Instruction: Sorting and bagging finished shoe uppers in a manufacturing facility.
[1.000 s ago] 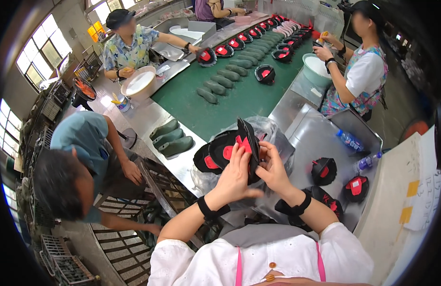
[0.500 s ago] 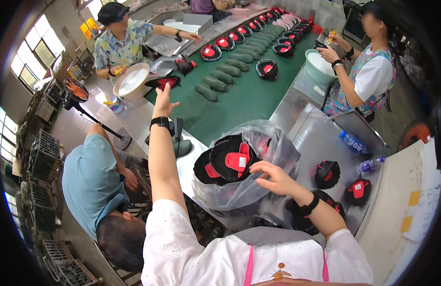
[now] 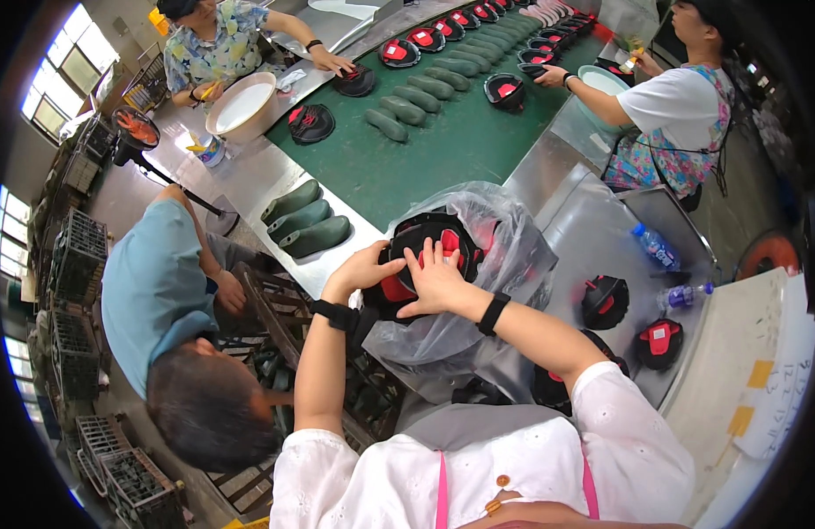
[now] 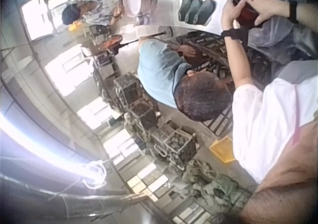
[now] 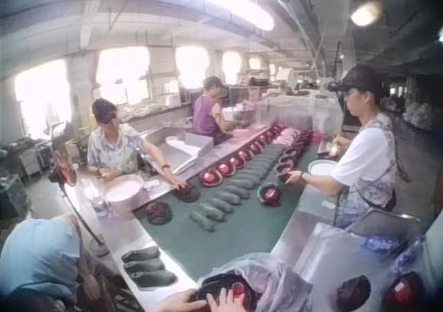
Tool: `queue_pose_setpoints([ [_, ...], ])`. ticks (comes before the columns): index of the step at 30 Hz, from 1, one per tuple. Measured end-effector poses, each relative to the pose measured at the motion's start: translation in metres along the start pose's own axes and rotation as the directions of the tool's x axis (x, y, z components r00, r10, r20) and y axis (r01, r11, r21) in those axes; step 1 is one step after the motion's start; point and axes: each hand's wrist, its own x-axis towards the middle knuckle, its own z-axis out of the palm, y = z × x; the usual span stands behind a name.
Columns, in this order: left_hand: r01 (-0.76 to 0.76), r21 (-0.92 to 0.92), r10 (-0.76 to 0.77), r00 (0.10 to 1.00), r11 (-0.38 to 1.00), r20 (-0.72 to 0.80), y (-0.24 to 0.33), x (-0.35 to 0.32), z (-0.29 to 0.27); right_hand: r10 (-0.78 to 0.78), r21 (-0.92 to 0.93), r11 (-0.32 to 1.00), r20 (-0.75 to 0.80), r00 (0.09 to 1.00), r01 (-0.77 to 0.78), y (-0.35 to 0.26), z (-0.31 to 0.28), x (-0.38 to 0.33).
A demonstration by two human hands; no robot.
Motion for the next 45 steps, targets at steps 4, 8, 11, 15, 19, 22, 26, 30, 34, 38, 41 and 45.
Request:
queue_pose_setpoints([
  [4, 0.138, -0.585, 0.013, 0.969, 0.799, 0.245, 0.035, -0.024, -0.004, 0.037, 0.284, 0.958, -0.207, 0.978, 0.024, 0.017, 0.008, -0.027],
  [8, 0.075, -0.733, 0.201, 0.939, 0.676, 0.281, 0.047, -0.041, 0.019, -0.043, 0.812, 0.536, -0.245, 0.969, 0.229, 0.046, 0.018, -0.054],
  [11, -0.187, -0.599, 0.357, 0.917, 0.779, 0.178, 0.071, -0.051, 0.048, 0.262, 0.969, 0.236, -0.135, 0.955, 0.073, 0.046, 0.001, -0.055],
  [15, -0.384, -0.061, 0.385, 0.923, 0.921, 0.005, 0.064, -0.057, 0.057, -0.019, 0.991, 0.129, 0.022, 1.0, -0.019, 0.073, -0.001, -0.05],
  [19, -0.117, 0.463, 0.181, 0.979, 0.878, -0.095, 0.041, -0.059, 0.039, 0.149, 0.95, 0.106, 0.277, 0.949, -0.294, 0.105, -0.009, -0.074],
  [22, -0.307, 0.05, 0.31, 0.948, 0.95, -0.077, -0.01, -0.048, 0.029, 0.109, 0.948, 0.209, 0.223, 0.969, -0.242, 0.121, 0.006, -0.079],
  [26, -0.309, 0.298, 0.329, 0.944, 0.903, -0.019, 0.048, -0.042, 0.06, 0.116, 0.651, 0.741, -0.364, 0.924, 0.164, 0.072, -0.006, -0.056],
  [30, -0.373, 0.224, 0.373, 0.927, 0.9, 0.043, 0.04, -0.05, 0.073, 0.091, 0.563, 0.825, -0.23, 0.969, 0.056, 0.064, -0.013, -0.033],
  [34, -0.098, 0.446, 0.156, 0.983, 0.89, -0.096, 0.024, -0.069, 0.058, 0.342, 0.956, 0.234, -0.25, 0.906, 0.175, 0.126, -0.018, -0.034],
  [38, 0.008, 0.669, 0.053, 0.996, 0.743, -0.07, 0.022, -0.086, 0.031, 0.112, 0.895, -0.387, -0.192, 0.975, 0.221, 0.175, -0.05, -0.068],
  [41, -0.13, 0.57, 0.303, 0.927, 0.812, -0.22, 0.066, -0.067, 0.023, 0.016, 0.872, -0.418, -0.272, 0.962, 0.253, 0.171, -0.061, -0.076],
  [45, -0.215, -0.785, 0.212, 0.971, 0.581, -0.109, 0.057, -0.014, 0.026, -0.167, 0.848, -0.484, -0.331, 0.929, 0.216, 0.131, -0.079, -0.081],
])
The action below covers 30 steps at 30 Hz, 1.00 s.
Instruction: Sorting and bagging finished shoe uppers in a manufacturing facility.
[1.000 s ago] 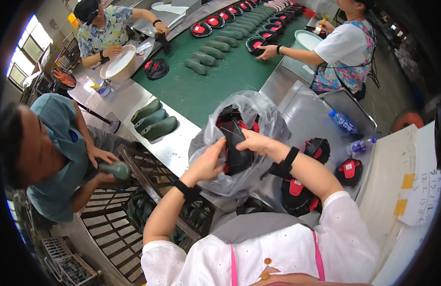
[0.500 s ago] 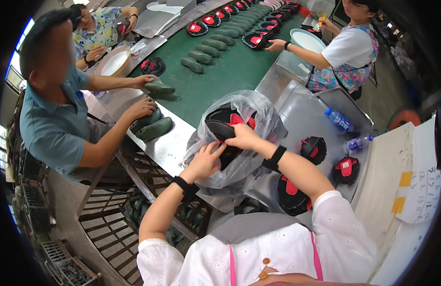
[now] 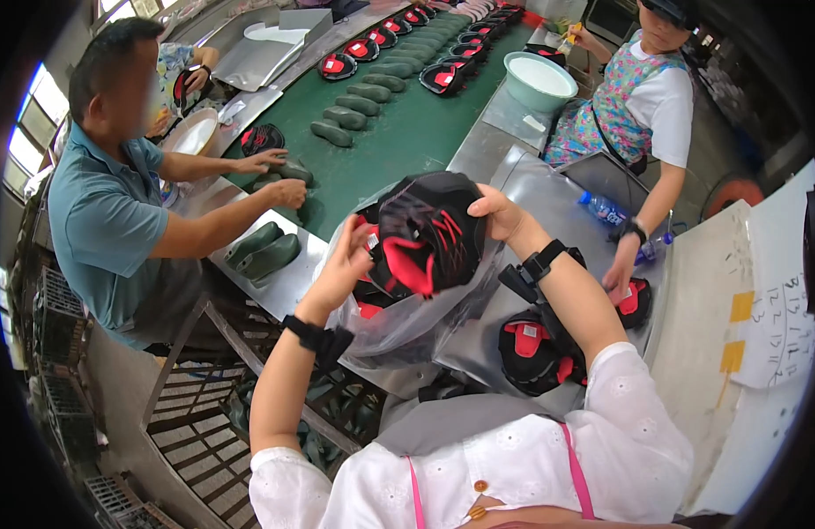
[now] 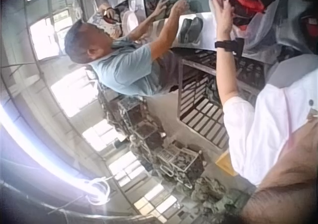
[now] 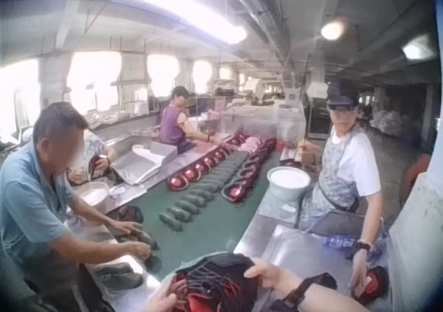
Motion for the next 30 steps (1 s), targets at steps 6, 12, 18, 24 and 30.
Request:
queue_pose_setpoints([
  [6, 0.135, -0.288, -0.065, 0.969, 0.948, 0.24, 0.016, 0.009, 0.065, -0.41, -0.086, 0.904, -0.446, 0.796, 0.418, -0.002, -0.026, -0.008],
  [12, 0.079, -0.447, -0.077, 0.997, 0.891, 0.023, 0.014, 0.011, 0.037, -0.262, 0.183, 0.907, -0.458, 0.85, 0.379, -0.014, -0.047, -0.032],
  [18, 0.021, -0.408, -0.008, 0.999, 0.913, 0.033, 0.026, 0.048, 0.042, -0.107, 0.134, 0.982, -0.2, 0.974, 0.135, 0.009, -0.048, -0.008],
  [24, 0.071, 0.281, -0.046, 0.994, 0.957, -0.095, -0.024, 0.066, -0.006, -0.258, 0.088, 0.942, -0.425, 0.868, 0.323, 0.0, -0.081, 0.039],
  [30, -0.238, 0.951, -0.32, 0.933, -0.198, 0.167, -0.038, 0.032, -0.001, -0.377, 0.062, 0.843, -0.64, 0.67, 0.534, -0.018, -0.149, 0.074],
])
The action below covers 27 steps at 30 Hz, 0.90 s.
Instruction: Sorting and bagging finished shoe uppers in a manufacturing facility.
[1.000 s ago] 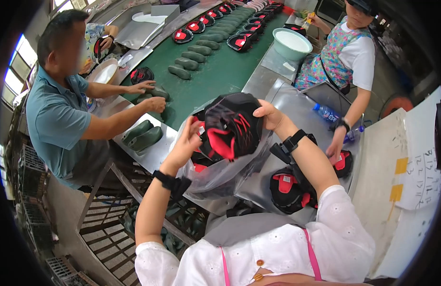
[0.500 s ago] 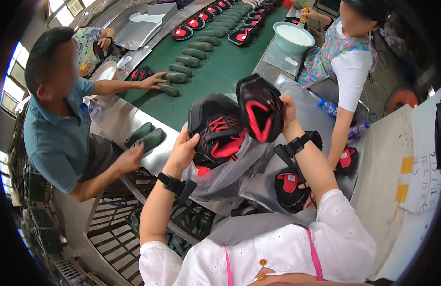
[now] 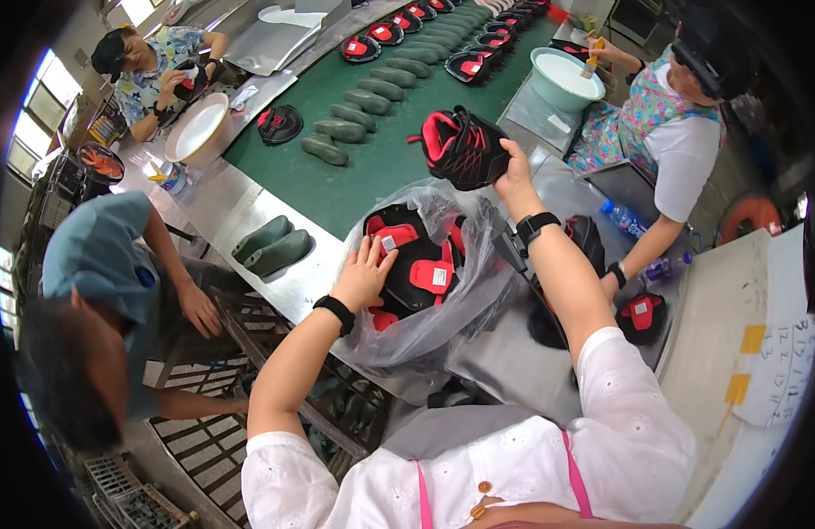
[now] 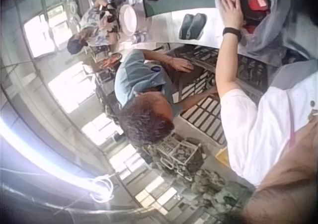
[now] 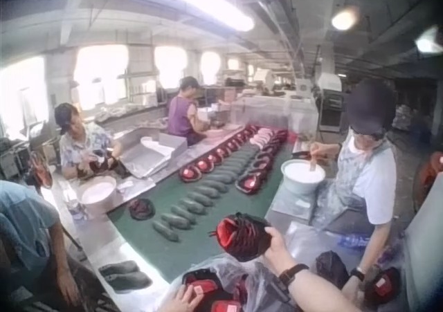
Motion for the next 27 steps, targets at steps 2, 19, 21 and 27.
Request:
queue_pose_setpoints([
  [2, -0.014, 0.075, 0.015, 1.0, 0.997, -0.013, 0.0, 0.007, -0.014, -0.196, -0.081, 0.977, 0.003, 0.981, 0.196, 0.002, -0.017, 0.012],
  [19, 0.087, -0.333, -0.157, 0.969, 0.939, -0.188, -0.04, 0.071, 0.005, 0.536, -0.254, -0.732, 0.357, 0.765, 0.632, 0.13, 0.0, -0.212],
  [21, -0.012, -0.358, -0.115, 0.936, 0.934, -0.332, -0.038, 0.057, -0.009, 0.613, -0.393, -0.553, 0.406, 0.678, 0.735, 0.109, -0.025, -0.197],
  [27, -0.597, -0.8, -0.652, 0.583, 0.062, -0.485, -0.071, 0.002, 0.014, 0.412, -0.663, 0.727, 0.213, 0.886, -0.178, -0.021, -0.027, -0.181],
])
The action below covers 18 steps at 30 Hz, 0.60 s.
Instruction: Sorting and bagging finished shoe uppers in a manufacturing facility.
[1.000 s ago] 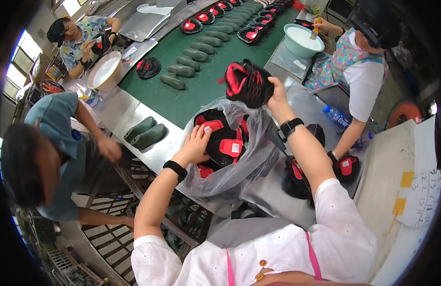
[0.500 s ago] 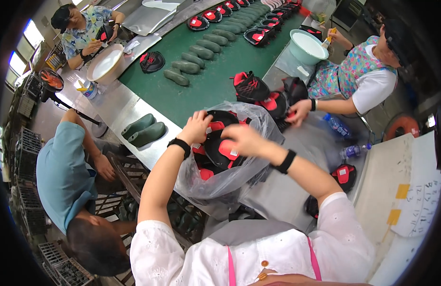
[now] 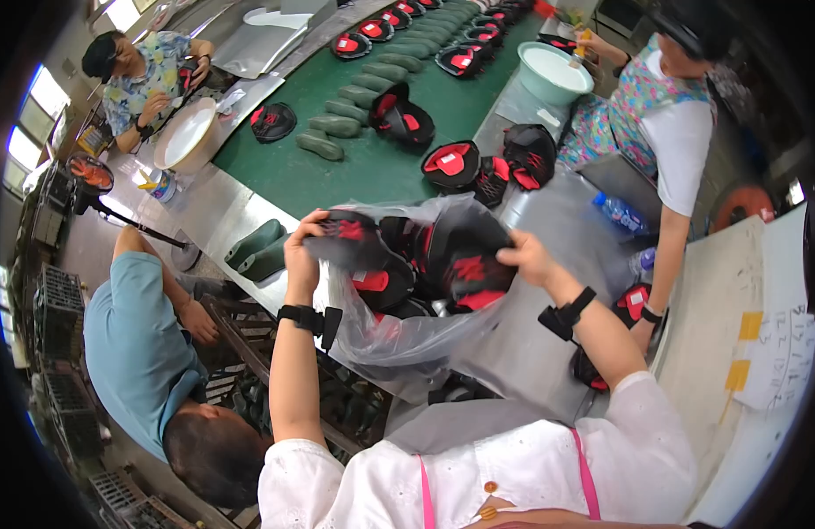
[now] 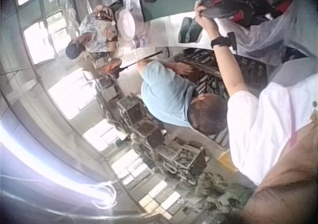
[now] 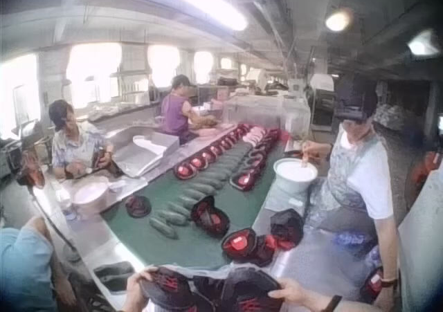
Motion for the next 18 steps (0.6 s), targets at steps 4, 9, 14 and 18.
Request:
queue_pose_setpoints([
  [4, 0.349, -0.667, -0.07, 0.911, 0.658, 0.407, 0.015, -0.021, 0.016, -0.087, 0.375, 0.925, 0.074, 0.993, 0.053, -0.008, -0.005, 0.007],
  [9, 0.582, -0.561, -0.18, 0.771, 0.589, 0.611, 0.084, -0.027, 0.061, -0.064, 0.518, 0.855, 0.154, 0.986, -0.025, -0.008, 0.004, 0.005],
  [14, 0.712, -0.532, -0.259, 0.68, 0.458, 0.686, 0.098, -0.035, 0.08, 0.007, 0.571, 0.806, 0.248, 0.969, -0.153, -0.005, 0.017, 0.006],
  [18, 0.216, 0.353, -0.387, 0.748, 0.91, 0.54, 0.118, -0.047, 0.073, -0.037, 0.592, 0.779, 0.376, 0.926, -0.209, 0.015, 0.074, 0.017],
])
